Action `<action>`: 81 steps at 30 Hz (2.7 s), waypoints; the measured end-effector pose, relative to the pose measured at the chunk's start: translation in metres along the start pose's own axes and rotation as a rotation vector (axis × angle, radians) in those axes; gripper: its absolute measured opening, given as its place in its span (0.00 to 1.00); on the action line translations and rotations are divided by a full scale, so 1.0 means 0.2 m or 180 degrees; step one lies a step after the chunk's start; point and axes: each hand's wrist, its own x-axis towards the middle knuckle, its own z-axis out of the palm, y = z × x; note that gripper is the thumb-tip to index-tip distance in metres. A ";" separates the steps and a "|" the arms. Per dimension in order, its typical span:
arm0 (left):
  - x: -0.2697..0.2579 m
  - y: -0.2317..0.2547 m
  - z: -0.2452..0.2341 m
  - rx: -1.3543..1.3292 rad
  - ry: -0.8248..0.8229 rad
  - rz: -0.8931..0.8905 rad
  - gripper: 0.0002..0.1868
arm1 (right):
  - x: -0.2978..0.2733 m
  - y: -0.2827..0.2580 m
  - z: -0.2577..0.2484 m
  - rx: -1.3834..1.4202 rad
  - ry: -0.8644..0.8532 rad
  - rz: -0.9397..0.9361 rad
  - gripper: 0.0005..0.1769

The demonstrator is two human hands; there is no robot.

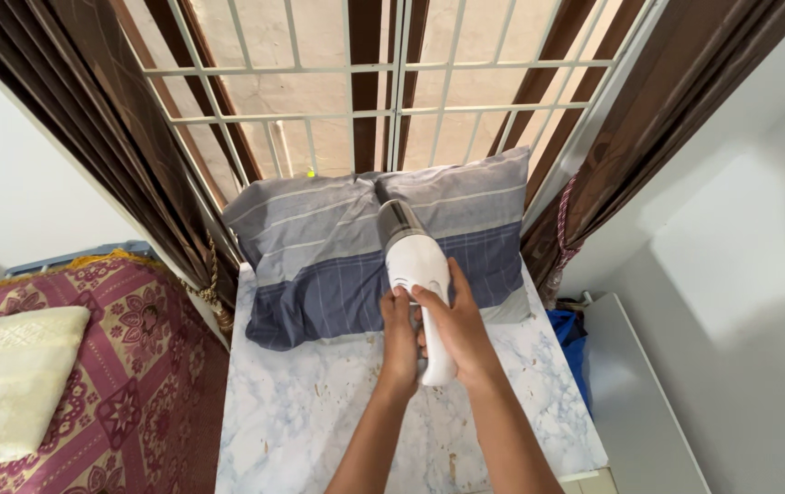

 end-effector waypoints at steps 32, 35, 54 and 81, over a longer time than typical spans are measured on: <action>-0.03 0.04 -0.09 -0.0208 0.0248 0.0155 0.31 | -0.07 -0.06 0.15 -0.0172 -0.0256 -0.0085 0.54; -0.03 0.03 -0.03 -0.0236 0.0094 0.0060 0.29 | -0.05 -0.04 0.08 -0.0013 -0.0100 -0.0100 0.54; -0.04 -0.08 0.03 -0.0183 0.0070 0.0083 0.31 | -0.09 -0.03 -0.01 -0.0334 0.0076 -0.0193 0.55; -0.17 -0.15 0.18 0.0147 -0.0296 -0.0146 0.32 | -0.16 0.06 -0.22 -0.0130 0.0494 -0.0167 0.53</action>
